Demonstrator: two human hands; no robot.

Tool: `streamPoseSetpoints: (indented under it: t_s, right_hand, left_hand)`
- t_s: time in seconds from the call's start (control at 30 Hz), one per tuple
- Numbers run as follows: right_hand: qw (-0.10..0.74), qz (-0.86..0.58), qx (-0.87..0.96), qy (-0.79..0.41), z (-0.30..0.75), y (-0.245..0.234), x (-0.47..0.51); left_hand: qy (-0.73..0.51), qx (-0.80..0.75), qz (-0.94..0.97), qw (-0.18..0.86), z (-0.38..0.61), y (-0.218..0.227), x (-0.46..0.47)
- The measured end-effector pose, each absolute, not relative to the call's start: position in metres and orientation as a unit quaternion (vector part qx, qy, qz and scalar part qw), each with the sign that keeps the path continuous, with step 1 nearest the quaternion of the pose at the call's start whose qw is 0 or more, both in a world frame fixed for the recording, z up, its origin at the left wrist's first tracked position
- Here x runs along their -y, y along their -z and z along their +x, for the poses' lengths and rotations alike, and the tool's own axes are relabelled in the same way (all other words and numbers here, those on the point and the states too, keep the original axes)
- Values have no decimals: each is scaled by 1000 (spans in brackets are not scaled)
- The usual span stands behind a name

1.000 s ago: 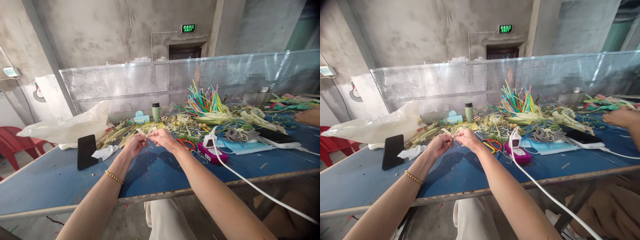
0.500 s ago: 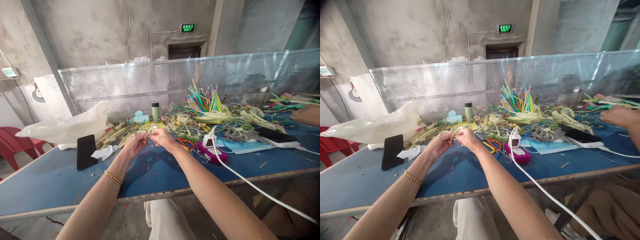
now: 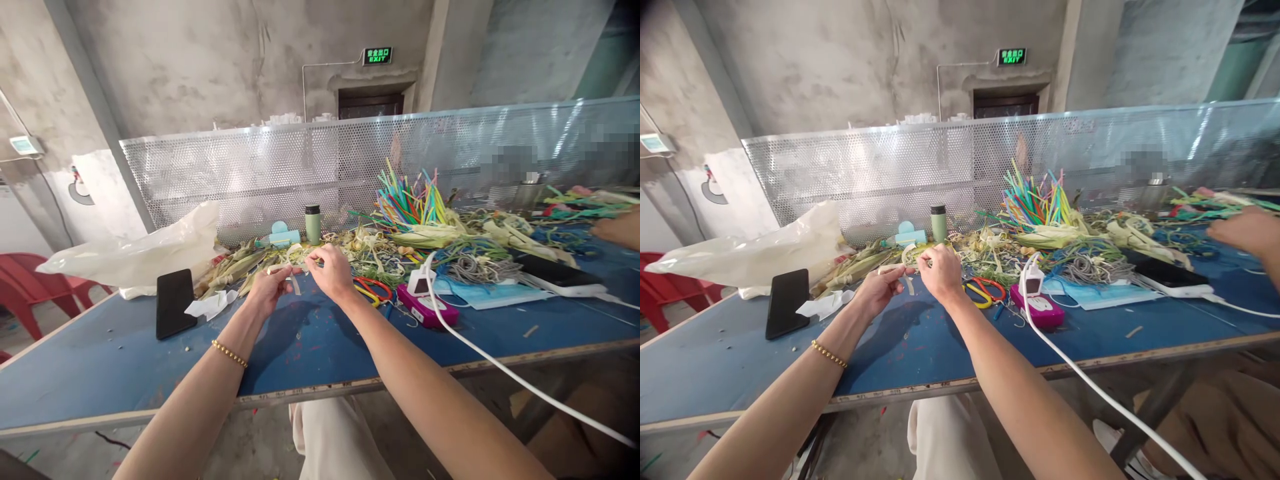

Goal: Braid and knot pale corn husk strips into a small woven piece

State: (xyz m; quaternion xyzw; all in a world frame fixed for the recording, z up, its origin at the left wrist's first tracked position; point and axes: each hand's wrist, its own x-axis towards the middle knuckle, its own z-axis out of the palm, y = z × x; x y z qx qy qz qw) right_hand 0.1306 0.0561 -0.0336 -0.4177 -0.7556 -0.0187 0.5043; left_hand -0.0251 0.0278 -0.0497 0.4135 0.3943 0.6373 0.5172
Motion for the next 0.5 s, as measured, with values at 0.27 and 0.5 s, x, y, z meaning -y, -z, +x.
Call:
streamPoseSetpoints:
  t_s: [0.27,0.5]
  right_hand:
    - [436,-351,811,-169,122,44,-55]
    - [462,-334,800,-184,119,39,-48]
  left_hand:
    - [-656,-343,395,544,-23,47,-26]
    - [-661,-340,409,530,-20,49,-27]
